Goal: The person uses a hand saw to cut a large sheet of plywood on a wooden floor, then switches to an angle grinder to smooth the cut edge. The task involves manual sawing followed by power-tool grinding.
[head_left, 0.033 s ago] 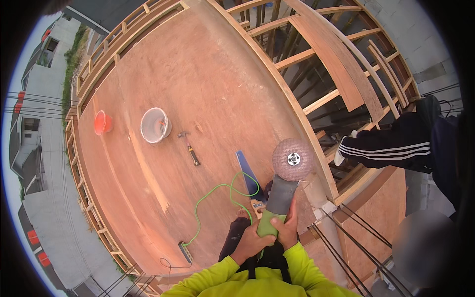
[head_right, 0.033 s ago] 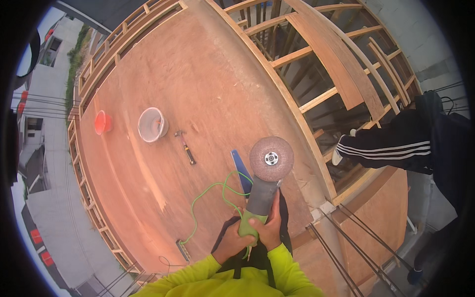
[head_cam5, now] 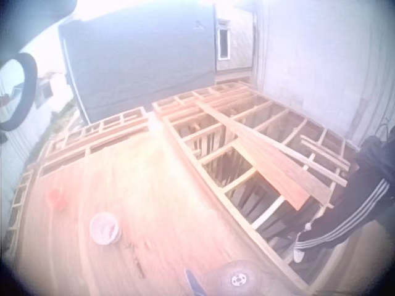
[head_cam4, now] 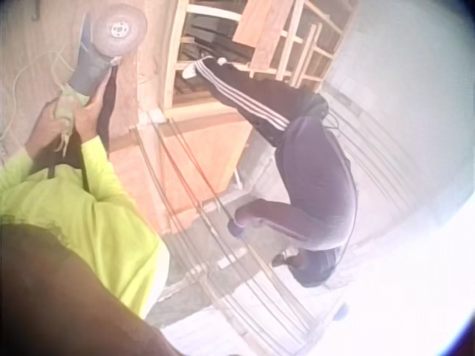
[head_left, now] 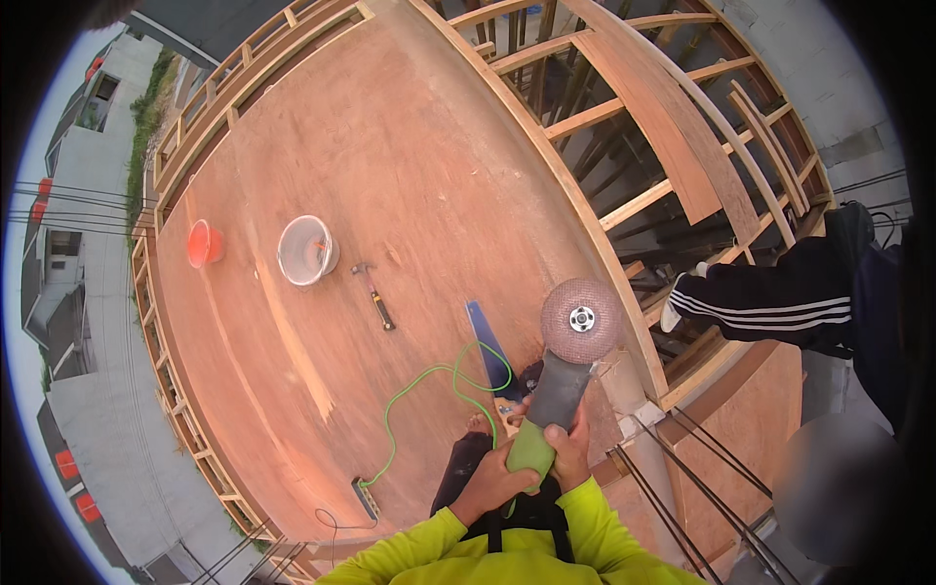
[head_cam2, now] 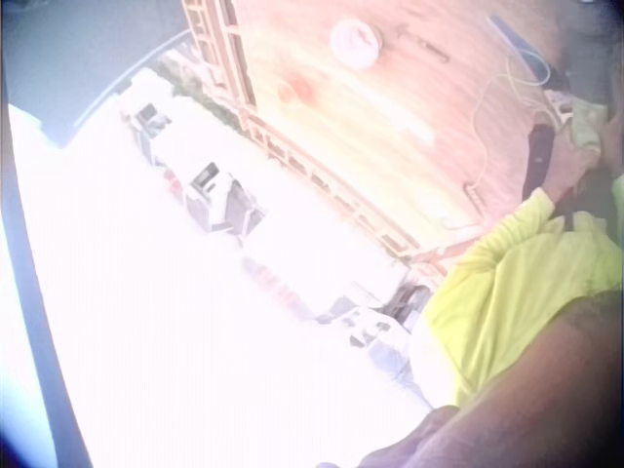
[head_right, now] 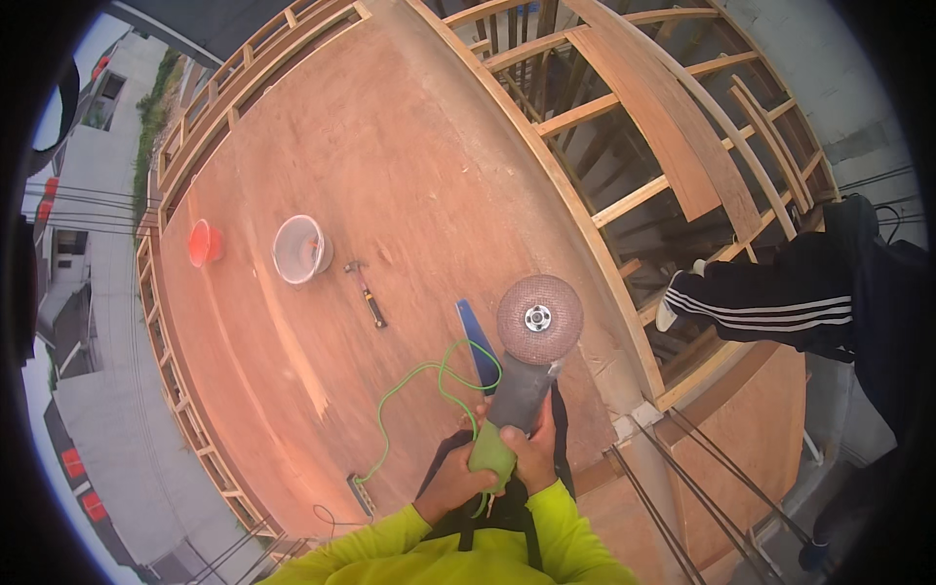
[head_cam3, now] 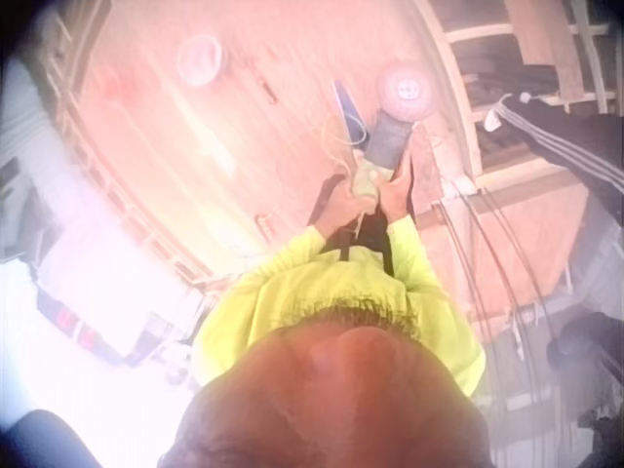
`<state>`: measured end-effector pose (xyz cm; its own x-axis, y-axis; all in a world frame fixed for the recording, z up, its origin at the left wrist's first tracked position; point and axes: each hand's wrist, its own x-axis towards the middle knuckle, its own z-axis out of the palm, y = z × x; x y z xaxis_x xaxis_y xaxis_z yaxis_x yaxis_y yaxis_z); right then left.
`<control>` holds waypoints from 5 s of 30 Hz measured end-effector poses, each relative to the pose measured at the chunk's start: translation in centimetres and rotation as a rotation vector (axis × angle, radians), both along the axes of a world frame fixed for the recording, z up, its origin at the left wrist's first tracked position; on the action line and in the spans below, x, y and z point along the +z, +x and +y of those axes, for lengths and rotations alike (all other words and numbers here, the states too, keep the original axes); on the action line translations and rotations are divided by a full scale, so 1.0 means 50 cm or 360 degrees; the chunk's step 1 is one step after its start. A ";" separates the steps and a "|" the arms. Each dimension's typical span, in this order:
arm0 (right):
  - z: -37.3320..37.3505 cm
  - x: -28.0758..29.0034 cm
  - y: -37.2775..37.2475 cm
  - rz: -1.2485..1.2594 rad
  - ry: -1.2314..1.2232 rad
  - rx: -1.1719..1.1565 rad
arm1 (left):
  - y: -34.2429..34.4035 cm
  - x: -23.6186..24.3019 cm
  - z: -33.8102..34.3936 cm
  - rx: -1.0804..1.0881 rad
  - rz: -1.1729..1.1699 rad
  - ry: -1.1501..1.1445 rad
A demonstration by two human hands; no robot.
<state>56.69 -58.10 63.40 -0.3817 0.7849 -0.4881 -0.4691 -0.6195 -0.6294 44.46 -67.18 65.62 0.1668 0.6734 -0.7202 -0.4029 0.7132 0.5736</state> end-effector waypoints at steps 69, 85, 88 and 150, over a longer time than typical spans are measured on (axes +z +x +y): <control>1.916 -0.885 -1.332 -0.1248 0.0067 0.1326 | -1.125 -0.831 1.846 0.1281 -0.0271 -0.0441; 1.952 -0.991 -1.492 -0.1508 -0.0148 0.1565 | -1.268 -0.939 1.889 0.1314 -0.0349 -0.0735; 1.975 -0.984 -1.534 -0.1509 -0.0158 0.1569 | -1.290 -0.956 1.907 0.1344 -0.0304 -0.0730; 2.337 -1.047 -1.973 -0.1527 0.0198 0.1574 | -1.727 -1.019 2.256 0.1526 -0.0218 -0.0481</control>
